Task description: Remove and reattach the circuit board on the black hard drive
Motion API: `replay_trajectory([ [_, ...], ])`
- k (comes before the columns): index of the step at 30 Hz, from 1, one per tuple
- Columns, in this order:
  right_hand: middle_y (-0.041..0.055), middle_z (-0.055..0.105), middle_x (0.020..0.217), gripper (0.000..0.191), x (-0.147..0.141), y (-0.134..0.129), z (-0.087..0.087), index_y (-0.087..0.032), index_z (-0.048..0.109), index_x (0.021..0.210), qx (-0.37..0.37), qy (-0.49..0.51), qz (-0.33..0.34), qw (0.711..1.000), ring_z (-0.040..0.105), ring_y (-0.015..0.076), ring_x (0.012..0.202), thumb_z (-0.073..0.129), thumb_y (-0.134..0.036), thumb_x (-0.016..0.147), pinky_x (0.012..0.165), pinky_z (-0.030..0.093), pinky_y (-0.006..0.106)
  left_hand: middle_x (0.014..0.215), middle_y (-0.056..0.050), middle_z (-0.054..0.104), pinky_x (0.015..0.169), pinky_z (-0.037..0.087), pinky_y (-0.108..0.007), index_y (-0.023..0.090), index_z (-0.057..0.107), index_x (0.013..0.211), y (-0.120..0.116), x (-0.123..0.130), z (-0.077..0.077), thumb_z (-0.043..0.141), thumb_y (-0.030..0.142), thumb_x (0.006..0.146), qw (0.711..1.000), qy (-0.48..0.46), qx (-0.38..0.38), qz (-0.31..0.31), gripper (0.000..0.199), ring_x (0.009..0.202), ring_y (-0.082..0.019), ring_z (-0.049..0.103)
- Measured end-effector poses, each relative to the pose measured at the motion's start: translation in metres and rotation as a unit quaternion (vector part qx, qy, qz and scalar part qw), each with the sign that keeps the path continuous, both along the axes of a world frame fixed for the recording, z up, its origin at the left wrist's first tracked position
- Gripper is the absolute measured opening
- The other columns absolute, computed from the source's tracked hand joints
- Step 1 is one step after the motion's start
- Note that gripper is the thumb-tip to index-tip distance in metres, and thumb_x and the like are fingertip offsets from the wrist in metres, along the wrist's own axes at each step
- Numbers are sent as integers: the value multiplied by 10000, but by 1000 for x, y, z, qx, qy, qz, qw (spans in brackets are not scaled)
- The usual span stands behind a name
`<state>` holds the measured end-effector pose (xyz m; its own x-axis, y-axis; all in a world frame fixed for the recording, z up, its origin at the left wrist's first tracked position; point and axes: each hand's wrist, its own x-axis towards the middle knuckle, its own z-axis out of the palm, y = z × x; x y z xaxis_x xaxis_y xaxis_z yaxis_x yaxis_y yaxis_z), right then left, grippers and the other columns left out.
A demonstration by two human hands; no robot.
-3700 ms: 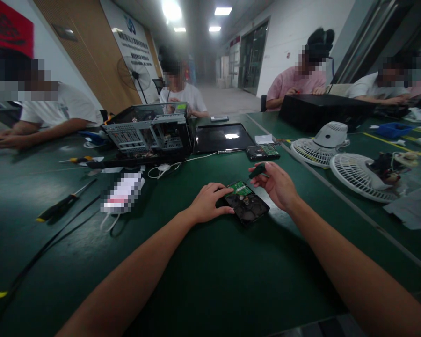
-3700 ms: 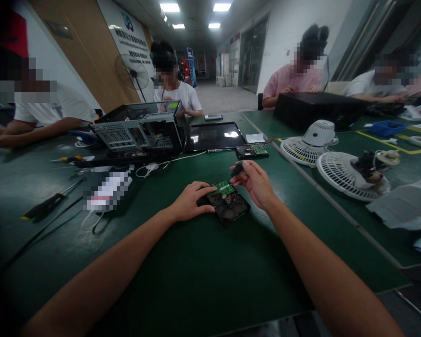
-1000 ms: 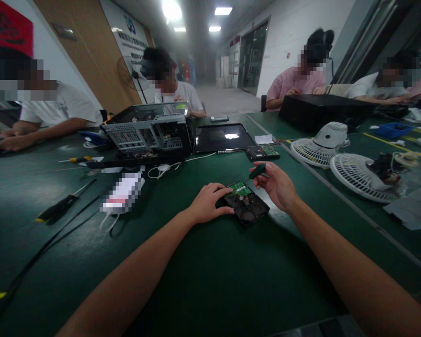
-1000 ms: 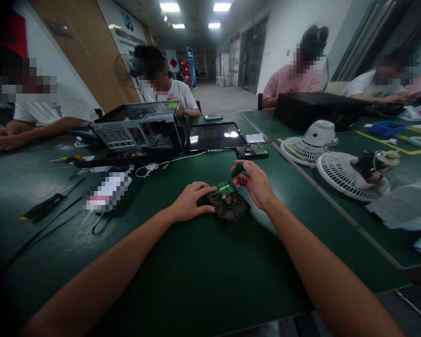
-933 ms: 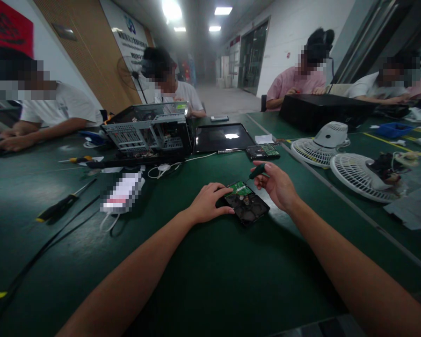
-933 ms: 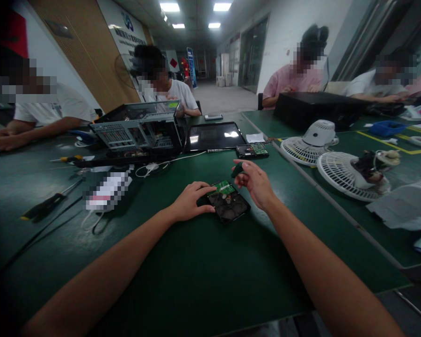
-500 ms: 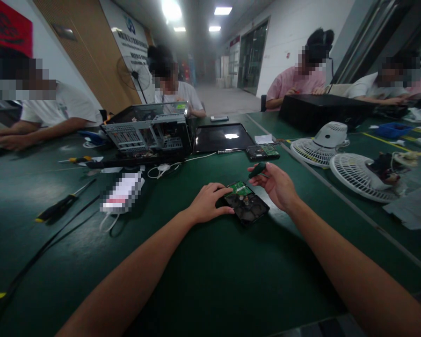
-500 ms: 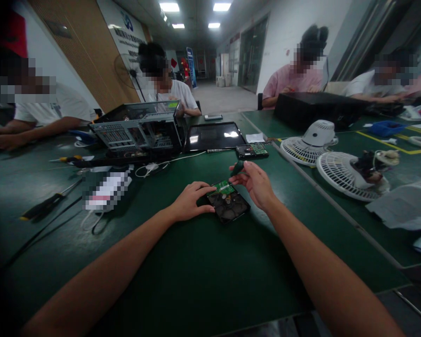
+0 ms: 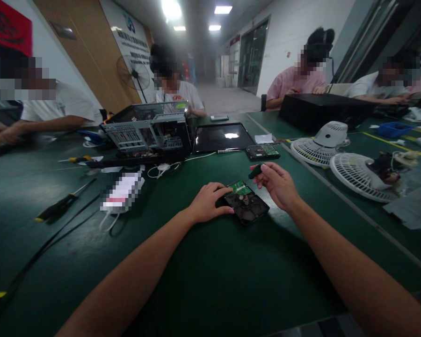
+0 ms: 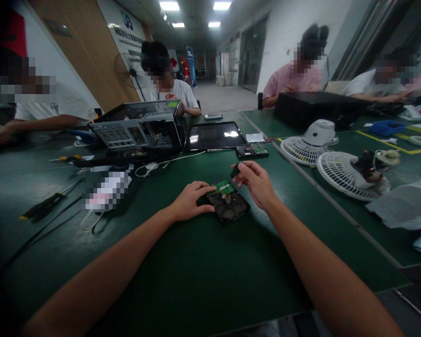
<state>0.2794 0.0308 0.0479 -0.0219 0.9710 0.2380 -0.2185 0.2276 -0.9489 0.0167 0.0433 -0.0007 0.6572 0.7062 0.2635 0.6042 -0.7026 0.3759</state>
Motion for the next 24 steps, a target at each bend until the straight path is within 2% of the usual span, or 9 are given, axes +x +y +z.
replay_trajectory([
  [3, 46, 744, 1070, 233, -1, 0, -1, -256, 665, 921, -2, 13, -2, 1000, 653, 161, 722, 765, -452, 845, 580, 484, 295, 1383, -97, 560, 1070, 412, -511, 327, 527, 1455, 0, 0, 0, 668, 695, 849, 1000, 2, -5, 0, 723, 1285, -328, 494],
  [8, 35, 721, 1026, 281, -1, 1, -1, -285, 702, 1092, -10, 21, 7, 1000, 645, 157, 704, 728, -457, 871, 593, 498, 306, 1377, -90, 564, 1081, 403, -504, 334, 528, 1454, 1, -1, -2, 675, 700, 842, 1000, -1, -2, 0, 728, 1293, -321, 488],
  [17, 55, 713, 1186, 235, -2, -1, 2, -264, 685, 1010, -19, 5, 2, 1000, 627, 145, 706, 713, -460, 884, 553, 450, 291, 1383, -98, 566, 1067, 414, -495, 320, 527, 1464, 2, -1, 4, 664, 695, 854, 1000, 0, -7, -6, 728, 1284, -321, 502],
  [24, 53, 737, 1088, 255, -2, 2, 4, -277, 659, 1018, -30, 19, -9, 999, 609, 154, 669, 714, -481, 876, 562, 448, 308, 1376, -91, 584, 1061, 426, -494, 334, 559, 1440, 10, -4, 3, 666, 662, 872, 1000, -10, -7, -12, 665, 1276, -306, 520],
])
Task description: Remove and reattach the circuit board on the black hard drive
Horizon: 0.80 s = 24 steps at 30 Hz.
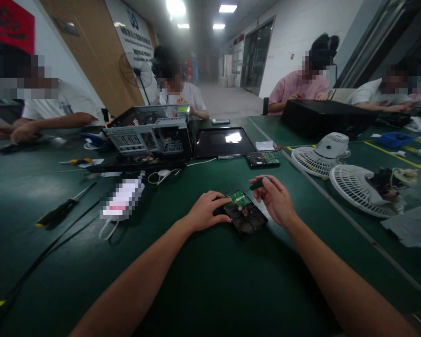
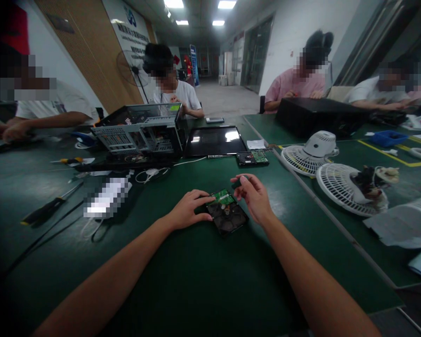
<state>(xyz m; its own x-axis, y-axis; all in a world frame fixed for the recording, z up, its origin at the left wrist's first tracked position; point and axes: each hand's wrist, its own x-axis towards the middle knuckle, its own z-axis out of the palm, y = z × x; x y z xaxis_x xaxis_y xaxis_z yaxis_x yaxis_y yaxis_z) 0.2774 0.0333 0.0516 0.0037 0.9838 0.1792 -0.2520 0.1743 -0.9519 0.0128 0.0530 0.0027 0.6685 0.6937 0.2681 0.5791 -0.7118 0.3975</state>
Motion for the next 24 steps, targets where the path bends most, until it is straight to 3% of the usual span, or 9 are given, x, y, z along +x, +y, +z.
replay_trajectory([
  [8, 49, 732, 1067, 222, 4, 2, 4, -287, 661, 1037, -10, 1, 8, 1000, 619, 162, 676, 701, -455, 897, 581, 453, 317, 1363, -96, 599, 1044, 442, -501, 336, 572, 1428, 5, 1, 2, 674, 648, 871, 1000, -5, -7, 1, 647, 1260, -306, 537],
  [14, 51, 711, 1107, 302, 4, 3, 2, -324, 651, 1210, -12, -13, 5, 1000, 625, 159, 684, 672, -435, 930, 583, 461, 316, 1359, -90, 601, 1040, 448, -488, 348, 560, 1439, 8, 2, 2, 687, 651, 859, 1000, -8, -13, -3, 667, 1252, -300, 539],
  [19, 68, 695, 1147, 265, 5, 5, -1, -282, 681, 1163, 2, -27, 7, 1000, 652, 168, 714, 624, -446, 963, 617, 489, 332, 1354, -98, 600, 1039, 448, -482, 332, 560, 1440, 10, 3, 4, 679, 628, 879, 1000, -18, -4, -8, 645, 1243, -296, 545],
  [24, 98, 699, 1132, 360, 4, 7, 2, -241, 677, 1156, -19, 10, 12, 1000, 660, 191, 727, 495, -511, 1004, 616, 498, 351, 1356, -97, 602, 1023, 456, -482, 327, 555, 1443, 15, 2, 1, 686, 625, 875, 1000, -19, -2, -12, 656, 1237, -297, 550],
])
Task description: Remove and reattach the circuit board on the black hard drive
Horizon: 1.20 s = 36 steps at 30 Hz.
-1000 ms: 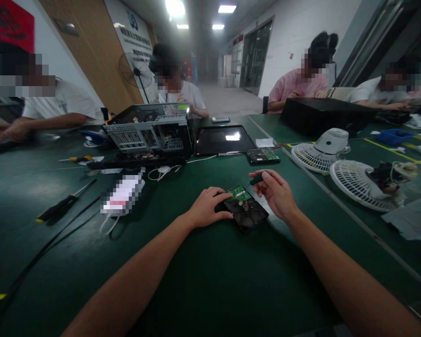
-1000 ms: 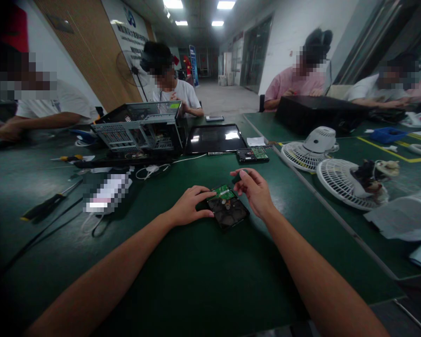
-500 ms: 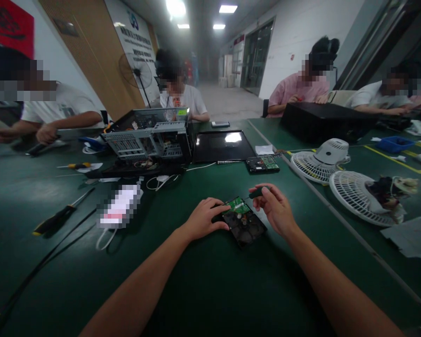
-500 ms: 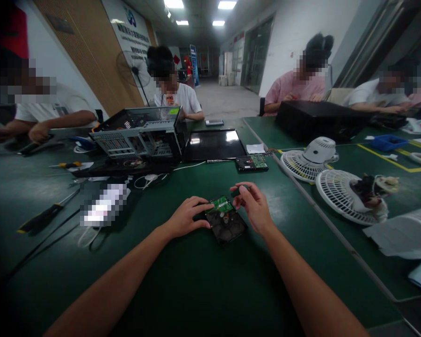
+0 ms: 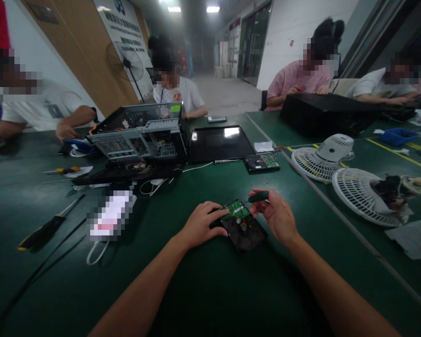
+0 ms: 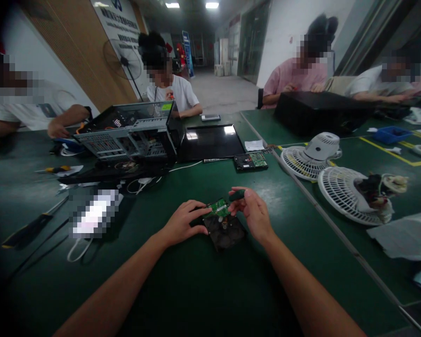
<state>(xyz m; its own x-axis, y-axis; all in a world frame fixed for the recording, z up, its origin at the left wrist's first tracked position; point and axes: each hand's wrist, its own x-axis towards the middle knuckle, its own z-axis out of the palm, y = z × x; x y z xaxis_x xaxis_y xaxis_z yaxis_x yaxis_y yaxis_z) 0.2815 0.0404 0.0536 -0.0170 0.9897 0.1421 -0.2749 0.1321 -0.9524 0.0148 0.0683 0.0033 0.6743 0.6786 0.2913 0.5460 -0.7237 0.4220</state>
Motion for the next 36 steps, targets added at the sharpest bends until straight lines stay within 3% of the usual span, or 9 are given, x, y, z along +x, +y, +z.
replay_trajectory([
  [6, 90, 704, 1122, 328, 1, 8, 6, -248, 656, 1186, -8, -35, 1, 999, 642, 179, 737, 526, -482, 995, 625, 488, 333, 1365, -89, 615, 1046, 440, -491, 312, 567, 1432, 3, -1, -1, 681, 600, 892, 1000, 11, 14, 23, 622, 1252, -297, 541],
  [10, 71, 719, 1020, 339, 4, 20, 16, -251, 650, 1161, 18, -131, -12, 991, 633, 180, 723, 546, -518, 981, 620, 486, 325, 1363, -88, 620, 1043, 441, -493, 308, 569, 1429, 4, -1, 0, 681, 595, 895, 999, 21, 19, 31, 616, 1246, -296, 544],
  [15, 25, 665, 750, 301, 9, 38, 40, -208, 678, 991, 70, -343, -35, 936, 604, 178, 670, 604, -496, 946, 626, 469, 318, 1361, -97, 625, 1052, 433, -497, 283, 570, 1426, 6, 0, 1, 667, 593, 906, 999, 27, 32, 33, 613, 1246, -296, 551],
  [21, 45, 690, 860, 147, 4, 56, 70, -222, 649, 970, 163, -503, -27, 848, 635, 196, 754, 537, -315, 950, 679, 458, 331, 1352, -98, 626, 1061, 427, -494, 276, 574, 1417, 6, 5, -2, 668, 611, 897, 998, 27, 33, 52, 626, 1238, -297, 560],
  [26, 83, 697, 933, 150, 7, 66, 86, -214, 665, 924, 236, -588, -2, 774, 636, 235, 862, 520, -239, 950, 775, 467, 371, 1352, -95, 617, 1049, 442, -484, 289, 590, 1392, 11, 4, 2, 713, 636, 847, 998, 17, -10, 55, 657, 1247, -302, 549],
  [29, 89, 696, 916, 157, 13, 67, 92, -203, 682, 901, 239, -610, 4, 756, 638, 242, 866, 539, -245, 954, 800, 476, 383, 1334, -87, 629, 1053, 441, -483, 277, 630, 1329, 17, 6, 9, 772, 651, 781, 998, 3, -49, 39, 679, 1238, -306, 548],
  [33, 122, 677, 1069, 189, 18, 59, 93, -176, 707, 1034, 237, -619, 10, 749, 644, 234, 878, 555, -209, 927, 801, 502, 388, 1184, -48, 698, 1028, 453, -447, 260, 699, 1143, 22, 14, 11, 625, 487, 970, 994, -57, -72, 63, 295, 1150, -251, 591],
  [36, 127, 647, 1185, 288, 19, 50, 92, -178, 685, 1163, 240, -609, 33, 755, 648, 211, 880, 510, -165, 935, 801, 513, 372, 1154, -46, 702, 1021, 456, -443, 244, 691, 1108, 20, 19, 4, 652, 408, 956, 991, -83, -60, 84, 227, 1132, -248, 593],
])
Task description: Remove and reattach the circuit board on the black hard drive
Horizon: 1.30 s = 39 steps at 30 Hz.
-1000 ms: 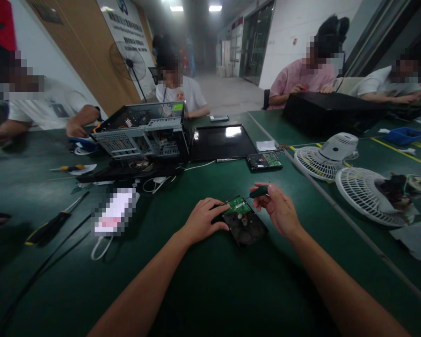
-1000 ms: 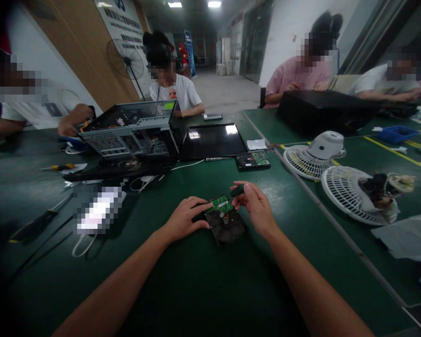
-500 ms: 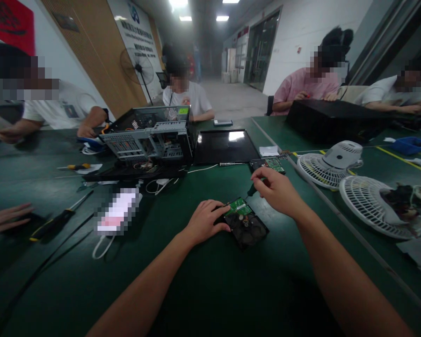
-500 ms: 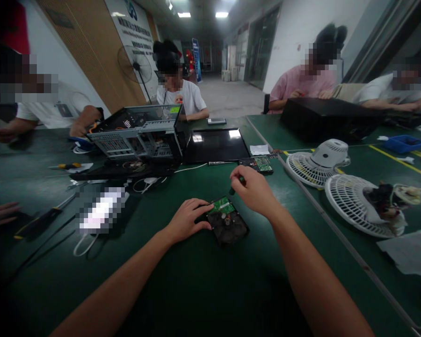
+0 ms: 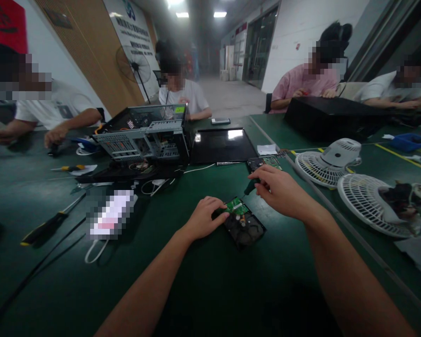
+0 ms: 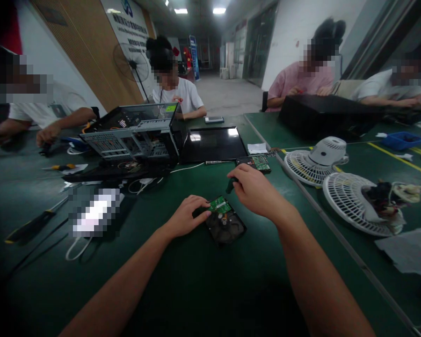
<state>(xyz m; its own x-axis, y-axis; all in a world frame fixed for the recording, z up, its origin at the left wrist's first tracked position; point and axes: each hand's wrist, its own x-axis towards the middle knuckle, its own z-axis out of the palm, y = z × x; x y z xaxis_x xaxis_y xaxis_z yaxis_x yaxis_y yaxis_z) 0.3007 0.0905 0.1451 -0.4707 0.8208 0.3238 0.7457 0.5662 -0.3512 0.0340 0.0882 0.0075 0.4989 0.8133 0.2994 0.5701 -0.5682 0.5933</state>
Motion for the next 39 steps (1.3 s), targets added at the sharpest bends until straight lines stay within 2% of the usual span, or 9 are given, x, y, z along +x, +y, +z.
replay_trajectory([
  [2, 116, 641, 1192, 308, 1, -5, -1, -190, 662, 1207, -10, 5, 5, 1000, 648, 199, 874, 486, -160, 955, 800, 511, 359, 1193, -44, 689, 1027, 454, -445, 249, 682, 1137, -3, 1, -4, 646, 356, 956, 1000, -5, 4, 6, 213, 1153, -246, 584],
  [5, 94, 648, 1130, 253, 2, -9, -1, -219, 658, 1171, -6, 7, -2, 1000, 641, 198, 861, 505, -190, 972, 797, 496, 357, 1208, -44, 686, 1033, 455, -454, 252, 673, 1162, -6, 1, -6, 622, 327, 965, 1000, -10, 3, 7, 216, 1161, -245, 582],
  [10, 76, 663, 1041, 130, -3, -10, 0, -236, 663, 1051, 2, 9, -1, 1000, 624, 211, 842, 564, -260, 971, 774, 479, 366, 1211, -48, 693, 1038, 465, -468, 258, 664, 1206, -7, -1, -2, 614, 349, 978, 1000, -16, -3, -2, 251, 1161, -250, 587],
  [16, 85, 655, 1027, 117, -10, -10, -5, -211, 641, 1022, 14, 11, -16, 1000, 612, 204, 804, 588, -252, 927, 728, 461, 348, 1289, -58, 664, 1076, 457, -458, 268, 637, 1285, -11, -6, 0, 590, 377, 1004, 999, -23, -23, -21, 305, 1230, -244, 558],
  [23, 74, 657, 973, 106, -7, -5, -8, -221, 640, 930, 28, 14, -9, 999, 612, 217, 854, 565, -282, 973, 766, 447, 356, 1385, -81, 619, 1116, 433, -483, 280, 582, 1380, -8, -15, 0, 820, 532, 796, 997, -3, -30, -71, 679, 1307, -287, 518],
  [26, 91, 668, 1026, 114, -6, -4, -8, -209, 659, 990, 24, 28, -12, 999, 623, 217, 843, 561, -252, 952, 768, 472, 370, 1373, -78, 627, 1112, 436, -481, 280, 575, 1385, -7, -14, -2, 810, 531, 808, 998, 5, -18, -63, 671, 1305, -284, 521],
  [29, 105, 669, 1138, 227, -2, -3, -9, -203, 661, 1096, 18, 32, -13, 999, 639, 211, 836, 552, -184, 898, 771, 496, 378, 1365, -78, 630, 1100, 443, -488, 286, 570, 1390, -7, -12, -4, 792, 538, 822, 998, 13, -9, -57, 660, 1289, -286, 529],
  [36, 83, 709, 1052, 292, 4, -2, -10, -239, 656, 1203, -7, 35, -6, 999, 663, 242, 870, 548, -231, 931, 788, 500, 403, 1368, -79, 625, 1093, 450, -484, 287, 552, 1408, -7, -14, -5, 761, 554, 846, 998, 19, 2, -63, 656, 1279, -281, 529],
  [39, 87, 697, 1068, 238, 3, -3, -8, -244, 664, 1163, 3, 23, 3, 1000, 653, 248, 906, 550, -253, 954, 825, 489, 409, 1385, -82, 616, 1092, 450, -495, 294, 546, 1421, -7, -14, -5, 761, 551, 847, 998, 21, 2, -61, 665, 1288, -289, 525],
])
